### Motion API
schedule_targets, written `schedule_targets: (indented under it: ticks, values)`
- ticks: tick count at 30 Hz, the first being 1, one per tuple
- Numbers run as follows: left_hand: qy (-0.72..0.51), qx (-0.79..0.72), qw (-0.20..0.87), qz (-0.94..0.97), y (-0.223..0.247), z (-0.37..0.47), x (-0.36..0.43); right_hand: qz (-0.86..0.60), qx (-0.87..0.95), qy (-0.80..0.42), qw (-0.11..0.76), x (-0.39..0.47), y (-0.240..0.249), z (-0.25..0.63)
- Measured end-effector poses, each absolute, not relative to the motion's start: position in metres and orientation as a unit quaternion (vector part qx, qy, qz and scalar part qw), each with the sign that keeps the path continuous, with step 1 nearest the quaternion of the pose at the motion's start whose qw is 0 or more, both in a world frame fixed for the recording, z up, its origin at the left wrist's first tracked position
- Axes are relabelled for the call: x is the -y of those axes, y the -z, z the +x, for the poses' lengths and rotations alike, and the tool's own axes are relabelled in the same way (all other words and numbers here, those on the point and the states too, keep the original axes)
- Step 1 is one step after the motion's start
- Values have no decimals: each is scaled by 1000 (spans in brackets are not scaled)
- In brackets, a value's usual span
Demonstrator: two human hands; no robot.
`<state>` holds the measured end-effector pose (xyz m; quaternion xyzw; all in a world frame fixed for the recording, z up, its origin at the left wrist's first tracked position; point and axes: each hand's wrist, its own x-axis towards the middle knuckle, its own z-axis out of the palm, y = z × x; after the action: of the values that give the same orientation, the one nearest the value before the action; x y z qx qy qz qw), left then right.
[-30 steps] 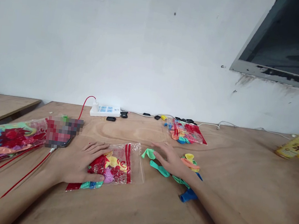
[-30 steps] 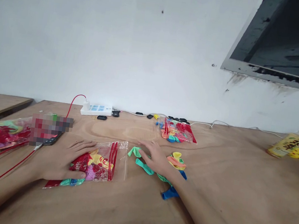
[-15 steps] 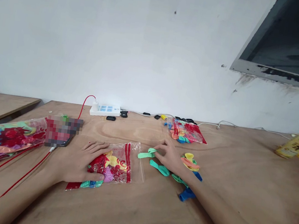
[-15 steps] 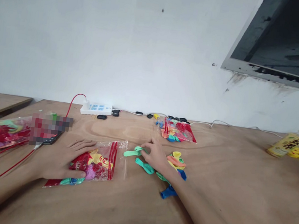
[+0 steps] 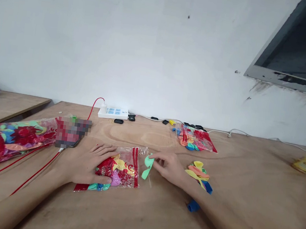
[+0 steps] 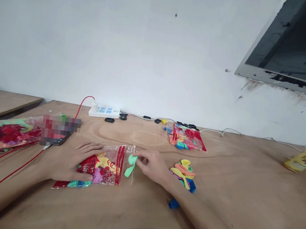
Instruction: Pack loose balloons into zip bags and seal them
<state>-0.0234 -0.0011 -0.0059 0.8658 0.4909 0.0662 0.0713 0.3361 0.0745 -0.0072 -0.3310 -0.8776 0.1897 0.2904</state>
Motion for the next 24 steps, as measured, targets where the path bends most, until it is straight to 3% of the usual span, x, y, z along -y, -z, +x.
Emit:
schedule_targets:
  ticks: [5, 10, 18, 24]
  values:
    - [-66, -493, 72, 864, 5, -21, 2, -213, 928, -221, 210, -72, 1, 306]
    - [-78, -491, 81, 864, 7, -22, 1, -251, 891, -276, 260, -73, 2, 319]
    - [-79, -482, 71, 870, 7, -22, 2, -152, 955, -200, 157, -68, -7, 315]
    - [-102, -479, 70, 869, 9, -23, 2, -82, 973, -175, 127, -87, 12, 277]
